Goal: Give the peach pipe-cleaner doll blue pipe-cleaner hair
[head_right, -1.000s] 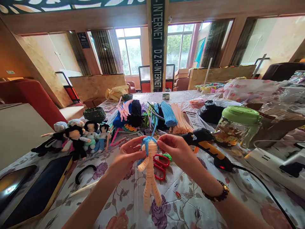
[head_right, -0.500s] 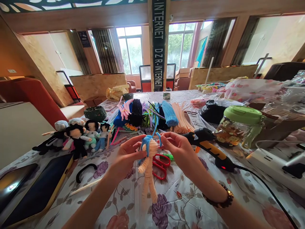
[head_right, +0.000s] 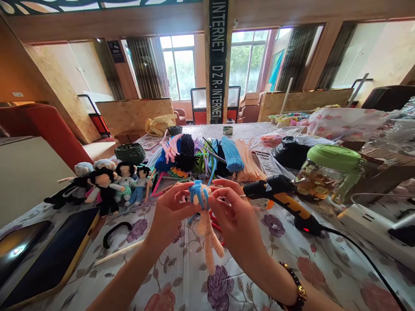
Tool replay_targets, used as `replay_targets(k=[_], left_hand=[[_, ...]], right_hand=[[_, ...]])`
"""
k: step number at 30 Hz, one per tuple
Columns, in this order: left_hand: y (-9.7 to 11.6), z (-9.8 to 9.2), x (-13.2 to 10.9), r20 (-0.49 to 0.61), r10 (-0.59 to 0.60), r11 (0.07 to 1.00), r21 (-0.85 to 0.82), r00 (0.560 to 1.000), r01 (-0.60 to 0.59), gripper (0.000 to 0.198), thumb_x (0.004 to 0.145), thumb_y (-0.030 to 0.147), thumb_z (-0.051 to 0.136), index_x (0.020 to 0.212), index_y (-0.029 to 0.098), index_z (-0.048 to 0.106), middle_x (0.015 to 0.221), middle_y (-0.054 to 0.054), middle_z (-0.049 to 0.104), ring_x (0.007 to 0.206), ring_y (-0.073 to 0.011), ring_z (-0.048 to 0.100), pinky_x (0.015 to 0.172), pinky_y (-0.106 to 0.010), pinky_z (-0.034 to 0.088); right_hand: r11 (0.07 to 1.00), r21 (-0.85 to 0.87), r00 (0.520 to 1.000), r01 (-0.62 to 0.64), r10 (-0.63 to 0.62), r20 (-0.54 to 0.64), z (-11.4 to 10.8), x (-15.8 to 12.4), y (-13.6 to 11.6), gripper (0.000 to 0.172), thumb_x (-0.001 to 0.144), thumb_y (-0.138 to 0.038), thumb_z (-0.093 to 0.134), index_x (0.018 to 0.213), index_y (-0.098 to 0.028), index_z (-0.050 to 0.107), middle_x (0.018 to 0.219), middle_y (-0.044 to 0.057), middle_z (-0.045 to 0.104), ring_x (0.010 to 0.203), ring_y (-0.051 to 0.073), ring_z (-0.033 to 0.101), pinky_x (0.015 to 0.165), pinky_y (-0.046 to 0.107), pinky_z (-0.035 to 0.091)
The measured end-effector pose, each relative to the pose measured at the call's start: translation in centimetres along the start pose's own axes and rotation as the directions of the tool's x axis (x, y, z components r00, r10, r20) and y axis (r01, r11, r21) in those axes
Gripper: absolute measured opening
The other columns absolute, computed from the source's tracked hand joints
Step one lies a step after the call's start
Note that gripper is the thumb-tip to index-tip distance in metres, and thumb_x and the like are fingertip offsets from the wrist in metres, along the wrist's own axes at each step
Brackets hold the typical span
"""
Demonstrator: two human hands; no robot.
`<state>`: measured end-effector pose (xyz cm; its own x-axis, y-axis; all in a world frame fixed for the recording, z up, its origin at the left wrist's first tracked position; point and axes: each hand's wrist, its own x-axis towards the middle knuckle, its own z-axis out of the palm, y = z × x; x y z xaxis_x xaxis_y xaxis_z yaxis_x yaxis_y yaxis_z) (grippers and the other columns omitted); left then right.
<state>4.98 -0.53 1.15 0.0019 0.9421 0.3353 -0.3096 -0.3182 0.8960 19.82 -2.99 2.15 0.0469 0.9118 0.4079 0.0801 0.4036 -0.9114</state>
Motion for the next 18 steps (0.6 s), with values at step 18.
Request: replay_targets(k=[18], left_hand=[[0.13, 0.11, -0.10, 0.034, 0.049, 0.999, 0.009, 0.998, -0.050, 0.043, 0.051, 0.011, 0.083, 0.091, 0.025, 0.074, 0.088, -0.001, 0.058, 0.082, -0.0134, 0.057, 0.064, -0.019, 0.054]], right_hand=[[0.993, -0.049, 0.994, 0.110, -0.109, 0.016, 0.01, -0.19, 0.76, 0.017, 0.087, -0.034, 0.057, 0.077, -0.021, 0.060, 0.115, 0.006, 0.047, 0.098, 0.017, 0.063, 0.071, 0.024, 0.060]])
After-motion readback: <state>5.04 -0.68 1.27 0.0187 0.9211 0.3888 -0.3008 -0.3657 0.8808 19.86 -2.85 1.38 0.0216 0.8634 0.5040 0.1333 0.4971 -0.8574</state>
